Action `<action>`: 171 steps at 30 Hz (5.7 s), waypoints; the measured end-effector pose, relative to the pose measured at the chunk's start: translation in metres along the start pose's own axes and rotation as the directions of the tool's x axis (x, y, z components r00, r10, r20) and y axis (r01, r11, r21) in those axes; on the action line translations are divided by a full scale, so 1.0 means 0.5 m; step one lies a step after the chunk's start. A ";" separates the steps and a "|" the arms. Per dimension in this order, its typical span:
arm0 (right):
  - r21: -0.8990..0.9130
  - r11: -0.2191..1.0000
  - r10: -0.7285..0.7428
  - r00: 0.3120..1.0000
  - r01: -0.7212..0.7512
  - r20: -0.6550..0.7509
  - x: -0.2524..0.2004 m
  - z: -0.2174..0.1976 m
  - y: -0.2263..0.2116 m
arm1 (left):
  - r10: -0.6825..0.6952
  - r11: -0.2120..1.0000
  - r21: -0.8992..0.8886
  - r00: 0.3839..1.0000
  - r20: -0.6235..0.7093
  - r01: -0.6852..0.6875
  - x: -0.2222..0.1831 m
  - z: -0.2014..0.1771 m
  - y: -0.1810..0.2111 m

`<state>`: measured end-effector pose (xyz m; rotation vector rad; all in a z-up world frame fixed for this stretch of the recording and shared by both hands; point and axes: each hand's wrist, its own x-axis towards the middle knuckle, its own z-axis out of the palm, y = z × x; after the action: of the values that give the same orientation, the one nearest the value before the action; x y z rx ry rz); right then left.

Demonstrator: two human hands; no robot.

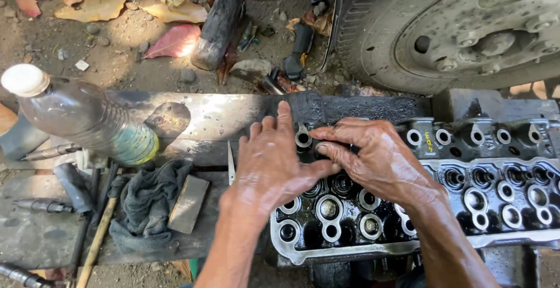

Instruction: Cleaning and repairing components within a vehicle's engine cylinder head, including valves and seals.

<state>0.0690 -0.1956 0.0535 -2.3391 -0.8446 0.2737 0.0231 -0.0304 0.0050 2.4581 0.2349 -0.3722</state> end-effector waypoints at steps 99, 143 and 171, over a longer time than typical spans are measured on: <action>0.009 0.996 -0.077 0.955 0.084 -0.285 -0.018 0.057 0.030 | 0.259 0.965 -0.031 0.963 -0.077 -0.262 -0.030 -0.054 -0.057; 0.025 0.995 -0.085 0.954 0.096 -0.287 -0.032 0.068 0.021 | -0.019 0.953 0.290 0.973 -0.230 0.087 -0.188 -0.212 -0.154; 0.027 0.990 -0.119 0.940 0.135 -0.320 -0.040 0.054 0.020 | 0.312 0.726 0.684 0.851 -0.422 0.073 -0.212 -0.169 -0.057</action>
<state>0.0478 -0.2010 0.0259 -2.1921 -0.8128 -0.1345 -0.0669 0.0359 0.0868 3.2620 0.1620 0.3606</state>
